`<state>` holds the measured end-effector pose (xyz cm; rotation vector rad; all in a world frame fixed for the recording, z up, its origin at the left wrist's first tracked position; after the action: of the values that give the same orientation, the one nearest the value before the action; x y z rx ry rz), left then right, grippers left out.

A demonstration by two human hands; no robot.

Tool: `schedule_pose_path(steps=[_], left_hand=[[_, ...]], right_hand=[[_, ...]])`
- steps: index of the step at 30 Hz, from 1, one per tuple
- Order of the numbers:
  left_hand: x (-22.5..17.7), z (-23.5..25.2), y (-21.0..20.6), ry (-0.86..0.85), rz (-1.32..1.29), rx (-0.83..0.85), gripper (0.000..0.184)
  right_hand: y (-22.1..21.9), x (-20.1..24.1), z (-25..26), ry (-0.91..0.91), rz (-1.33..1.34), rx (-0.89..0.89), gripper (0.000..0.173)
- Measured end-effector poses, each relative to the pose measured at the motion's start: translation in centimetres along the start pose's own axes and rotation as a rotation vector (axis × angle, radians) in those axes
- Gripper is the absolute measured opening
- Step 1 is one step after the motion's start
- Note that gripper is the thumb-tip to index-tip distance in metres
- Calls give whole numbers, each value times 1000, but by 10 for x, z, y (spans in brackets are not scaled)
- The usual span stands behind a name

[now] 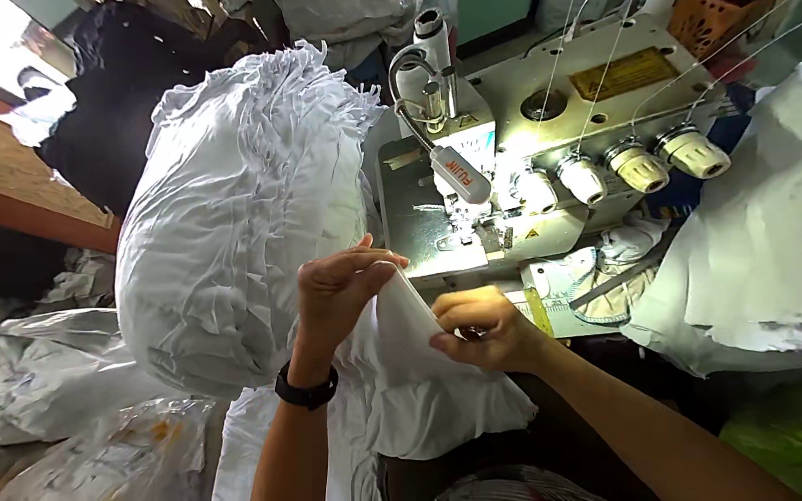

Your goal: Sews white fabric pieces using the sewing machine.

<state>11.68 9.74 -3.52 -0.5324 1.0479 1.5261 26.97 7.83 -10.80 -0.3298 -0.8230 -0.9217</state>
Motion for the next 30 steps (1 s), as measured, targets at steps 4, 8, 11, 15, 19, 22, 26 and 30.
schedule_pose_path(steps=[4, 8, 11, 15, 19, 22, 26, 30], left_hand=[[14, -3, -1, 32, -101, -13, 8], [23, -3, -6, 87, -136, -14, 10], [32, -3, -12, 132, -182, -25, 13], [48, -2, -22, 195, -242, -3, 15], [63, -3, -34, 260, -344, 44, 12], [64, -2, -33, 241, -350, 13, 10], [65, -4, -27, 231, -318, -55, 12], [68, -4, -32, 244, -373, -79, 22]], right_hand=[[1, -16, -34, -36, -18, -2, 23], [10, -18, -45, -96, -41, -11, 22], [11, -21, -49, -219, -26, 21, 20], [7, -25, -58, -332, -43, 119, 7], [12, -30, -64, -345, -149, 127, 20], [19, -30, -69, -317, -150, 59, 30], [18, -23, -74, -240, -81, 62, 29], [17, -22, -75, -238, -58, 28, 29]])
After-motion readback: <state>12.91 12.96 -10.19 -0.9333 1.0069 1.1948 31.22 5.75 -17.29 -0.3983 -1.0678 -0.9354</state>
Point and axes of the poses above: each hand's wrist, its own z-axis towards the middle knuckle, its own y-axis out of the back of the hand, x = y × z, the point moved 9 cm from there along z, towards the middle knuckle, and after that the axes turned 1 degree about x, right-handed, at the moved point
